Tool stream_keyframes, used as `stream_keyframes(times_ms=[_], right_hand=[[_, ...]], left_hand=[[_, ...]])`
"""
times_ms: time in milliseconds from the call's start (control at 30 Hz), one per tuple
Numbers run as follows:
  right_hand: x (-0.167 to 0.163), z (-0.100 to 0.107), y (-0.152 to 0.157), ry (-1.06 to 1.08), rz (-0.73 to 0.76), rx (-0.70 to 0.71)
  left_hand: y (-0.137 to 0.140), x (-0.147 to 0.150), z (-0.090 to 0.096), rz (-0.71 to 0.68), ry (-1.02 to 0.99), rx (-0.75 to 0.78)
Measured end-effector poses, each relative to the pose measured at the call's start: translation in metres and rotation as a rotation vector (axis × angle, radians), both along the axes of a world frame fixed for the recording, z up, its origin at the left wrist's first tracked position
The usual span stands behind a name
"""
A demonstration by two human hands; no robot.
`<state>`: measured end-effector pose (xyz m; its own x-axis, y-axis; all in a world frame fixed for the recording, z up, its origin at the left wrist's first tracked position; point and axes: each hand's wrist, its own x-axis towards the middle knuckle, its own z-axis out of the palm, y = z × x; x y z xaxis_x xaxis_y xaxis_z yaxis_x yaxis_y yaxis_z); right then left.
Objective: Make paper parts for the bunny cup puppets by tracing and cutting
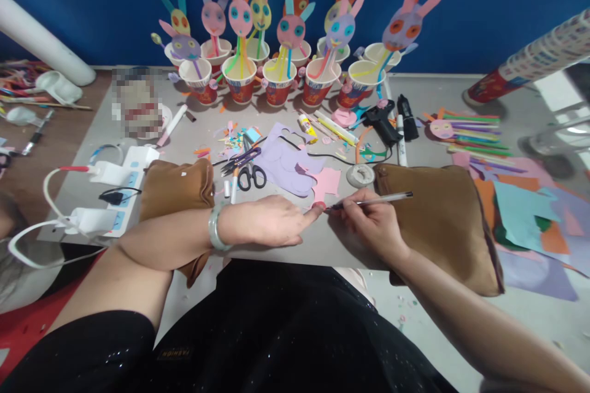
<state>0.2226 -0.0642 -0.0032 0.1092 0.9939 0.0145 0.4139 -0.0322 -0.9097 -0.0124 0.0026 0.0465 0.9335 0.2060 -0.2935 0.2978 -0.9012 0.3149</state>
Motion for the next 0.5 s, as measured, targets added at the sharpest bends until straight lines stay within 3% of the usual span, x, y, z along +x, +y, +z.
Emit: stream_keyframes(times_ms=[133, 333, 500], right_hand=[[0.005, 0.005, 0.003, 0.075, -0.055, 0.163], [0.008, 0.011, 0.017, -0.232, 0.402, 0.225], [0.003, -0.005, 0.024, -0.306, 0.485, 0.289]], left_hand=[[0.004, -0.001, 0.002, -0.02, 0.006, -0.022], [0.006, -0.003, -0.002, -0.027, -0.053, -0.004], [0.01, -0.004, 0.002, -0.037, -0.092, -0.003]])
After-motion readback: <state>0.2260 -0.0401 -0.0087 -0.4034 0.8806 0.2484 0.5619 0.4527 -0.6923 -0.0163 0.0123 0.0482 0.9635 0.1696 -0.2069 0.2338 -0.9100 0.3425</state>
